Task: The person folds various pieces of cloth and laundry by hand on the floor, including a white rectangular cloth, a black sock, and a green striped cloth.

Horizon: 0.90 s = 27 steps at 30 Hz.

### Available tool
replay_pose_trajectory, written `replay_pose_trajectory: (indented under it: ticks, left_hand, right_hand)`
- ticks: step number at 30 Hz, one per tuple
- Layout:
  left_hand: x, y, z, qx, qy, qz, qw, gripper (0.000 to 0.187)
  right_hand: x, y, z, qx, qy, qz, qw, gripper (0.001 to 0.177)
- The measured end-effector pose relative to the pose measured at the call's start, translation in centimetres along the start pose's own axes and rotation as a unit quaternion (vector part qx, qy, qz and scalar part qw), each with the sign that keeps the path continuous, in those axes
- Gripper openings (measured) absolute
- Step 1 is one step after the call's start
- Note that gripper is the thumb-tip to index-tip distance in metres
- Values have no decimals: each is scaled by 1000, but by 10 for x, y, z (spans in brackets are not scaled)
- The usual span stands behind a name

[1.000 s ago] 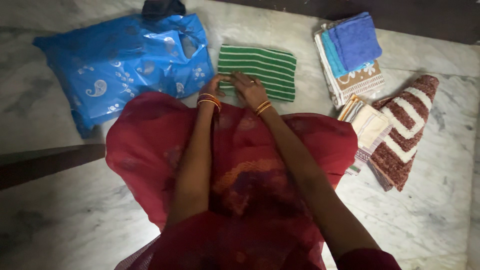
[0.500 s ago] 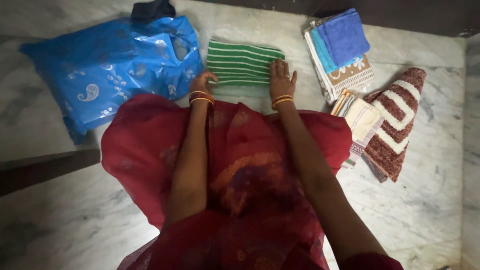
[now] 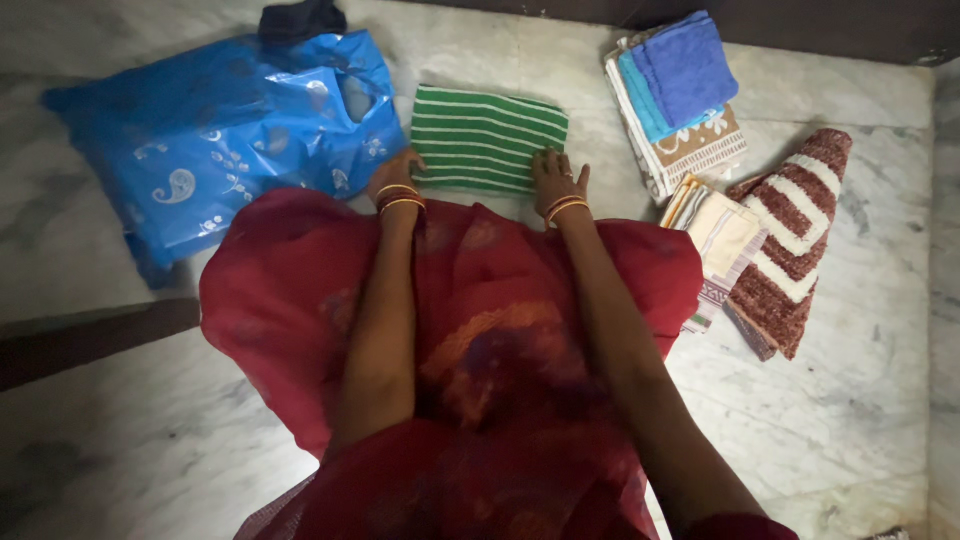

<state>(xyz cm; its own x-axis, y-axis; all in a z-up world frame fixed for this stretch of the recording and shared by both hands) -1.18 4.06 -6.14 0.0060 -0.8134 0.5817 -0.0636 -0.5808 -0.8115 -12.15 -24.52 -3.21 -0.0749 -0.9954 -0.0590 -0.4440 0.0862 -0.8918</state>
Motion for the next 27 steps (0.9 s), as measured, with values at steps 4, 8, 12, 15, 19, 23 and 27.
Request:
replay_pose_trajectory:
  ticks: [4,8,12,15,19,23,27]
  left_hand:
    - [21,-21,9,-1,-77,92,993,22]
    - [72,-7,5,-16,78,143,987,49]
    - [120,28,8,46,235,143,960,66]
    - [111,62,15,-89,168,108,976,80]
    - [90,93,24,-115,140,130,975,83]
    - [74,99,23,-12,163,264,951,88]
    - [74,76,21,77,138,325,932,90]
  right_hand:
    - [-7,-17,-5,9,9,96,995,73]
    - [-13,-18,8,233,-19,104,967,62]
    - [-53,-14,45,394,-95,45,913,56]
    - [-78,-9,64,385,-111,84,912,61]
    - [-86,-5,77,273,-63,44,959,67]
    - [-74,-11,61,190,51,42,980,63]
    - [-57,-21,47,230,161,51,959,66]
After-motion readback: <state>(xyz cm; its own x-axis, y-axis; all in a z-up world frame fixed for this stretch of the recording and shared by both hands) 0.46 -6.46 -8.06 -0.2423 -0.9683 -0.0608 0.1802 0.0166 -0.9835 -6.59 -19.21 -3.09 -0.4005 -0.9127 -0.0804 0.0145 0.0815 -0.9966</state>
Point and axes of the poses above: each hand's wrist, its own z-axis towards the middle knuckle, its own y-axis out of the palm, x = y × z, the point moved 6 cm from there along z, towards the middle knuckle, and after that the axes turned 12 degrees about -y, right-handed, at the moved point
